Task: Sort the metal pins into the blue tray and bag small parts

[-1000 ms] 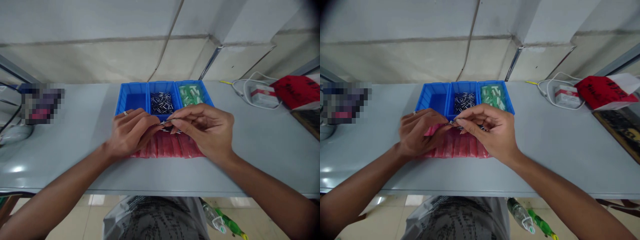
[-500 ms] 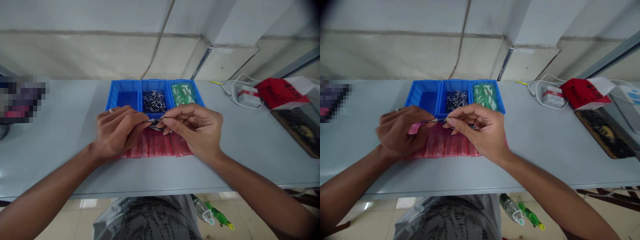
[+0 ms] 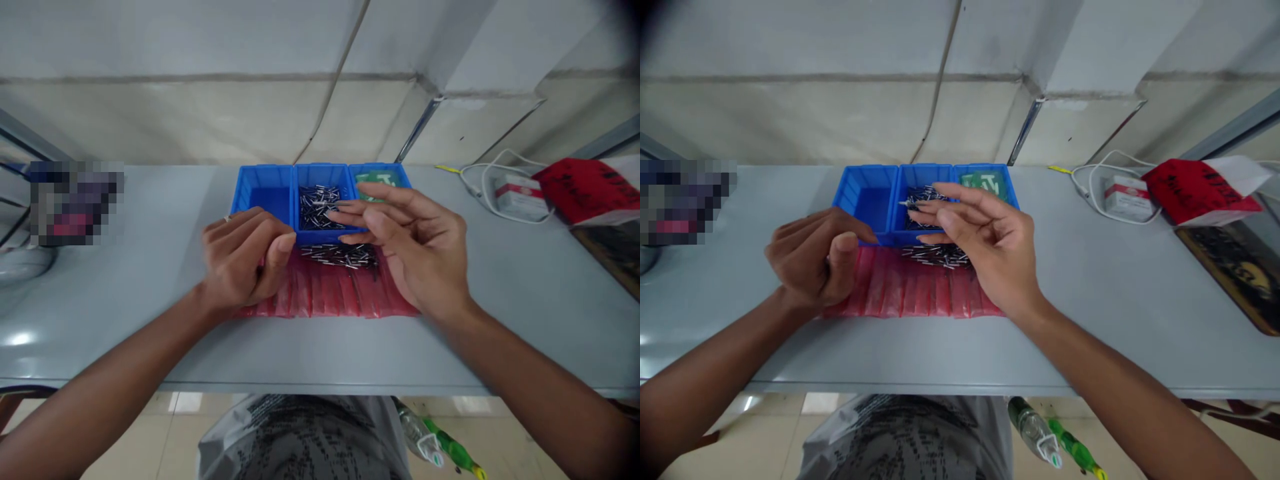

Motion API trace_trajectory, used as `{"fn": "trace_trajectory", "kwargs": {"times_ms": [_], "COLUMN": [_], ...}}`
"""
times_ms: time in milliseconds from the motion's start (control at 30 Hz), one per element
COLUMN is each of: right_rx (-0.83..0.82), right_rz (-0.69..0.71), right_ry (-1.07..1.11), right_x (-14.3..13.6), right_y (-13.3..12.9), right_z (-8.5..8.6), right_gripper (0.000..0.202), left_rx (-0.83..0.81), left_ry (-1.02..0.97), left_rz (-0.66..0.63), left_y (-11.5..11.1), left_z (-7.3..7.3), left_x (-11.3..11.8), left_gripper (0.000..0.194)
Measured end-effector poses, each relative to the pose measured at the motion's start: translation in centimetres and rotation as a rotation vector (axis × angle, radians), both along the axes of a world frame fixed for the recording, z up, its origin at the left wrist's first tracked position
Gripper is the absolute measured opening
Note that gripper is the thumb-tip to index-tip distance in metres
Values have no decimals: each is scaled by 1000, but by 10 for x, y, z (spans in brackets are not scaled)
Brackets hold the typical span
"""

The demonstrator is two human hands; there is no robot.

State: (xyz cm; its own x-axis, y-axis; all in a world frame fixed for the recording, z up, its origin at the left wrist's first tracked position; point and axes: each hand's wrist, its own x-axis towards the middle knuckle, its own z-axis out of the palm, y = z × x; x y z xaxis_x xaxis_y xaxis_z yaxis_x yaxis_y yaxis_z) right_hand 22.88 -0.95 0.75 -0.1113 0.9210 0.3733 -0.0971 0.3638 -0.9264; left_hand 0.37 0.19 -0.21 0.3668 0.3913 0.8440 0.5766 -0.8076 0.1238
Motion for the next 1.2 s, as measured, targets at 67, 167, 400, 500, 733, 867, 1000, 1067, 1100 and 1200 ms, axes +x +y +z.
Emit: {"fn": "trace_trajectory", "kwargs": {"times_ms": [67,167,400,500,733,867,1000,1067,1100,1200], "right_rx": [110,462,680,652,686,595,456,371,324,202], "right_rz": [14,60,149,146,105,56,-26,-33,-24,-2], "right_ry": [-222,-794,-1315,-1267,-1039,-773,-557,-479,-438,-319], "right_x": [4,9,7,8,6,5,3,3,2,1], "right_y": [1,2,4,4,5,5,2,-1,-2,-5], "right_z": [0,-6,-24,-25,-22,-14,-5,-2,-1,-1], "right_gripper": [28,27,36,37,32,29,26,26,25,20], "left_rx": [6,13,24,31,36,11,20,37,38,57], "left_ry": [33,69,94,112,116,136,159,158,162,175], "left_rz": [4,-1,7,12,-3,-21,-67,-91,-103,-108], "left_y": [0,0,1,2,1,0,1,1,1,1], "left_z": [0,0,-3,-3,0,0,-4,-5,-5,-2], "left_x": [0,0,0,0,0,1,2,1,1,1], "left_gripper": [24,20,21,23,21,5,29,25,22,16]}}
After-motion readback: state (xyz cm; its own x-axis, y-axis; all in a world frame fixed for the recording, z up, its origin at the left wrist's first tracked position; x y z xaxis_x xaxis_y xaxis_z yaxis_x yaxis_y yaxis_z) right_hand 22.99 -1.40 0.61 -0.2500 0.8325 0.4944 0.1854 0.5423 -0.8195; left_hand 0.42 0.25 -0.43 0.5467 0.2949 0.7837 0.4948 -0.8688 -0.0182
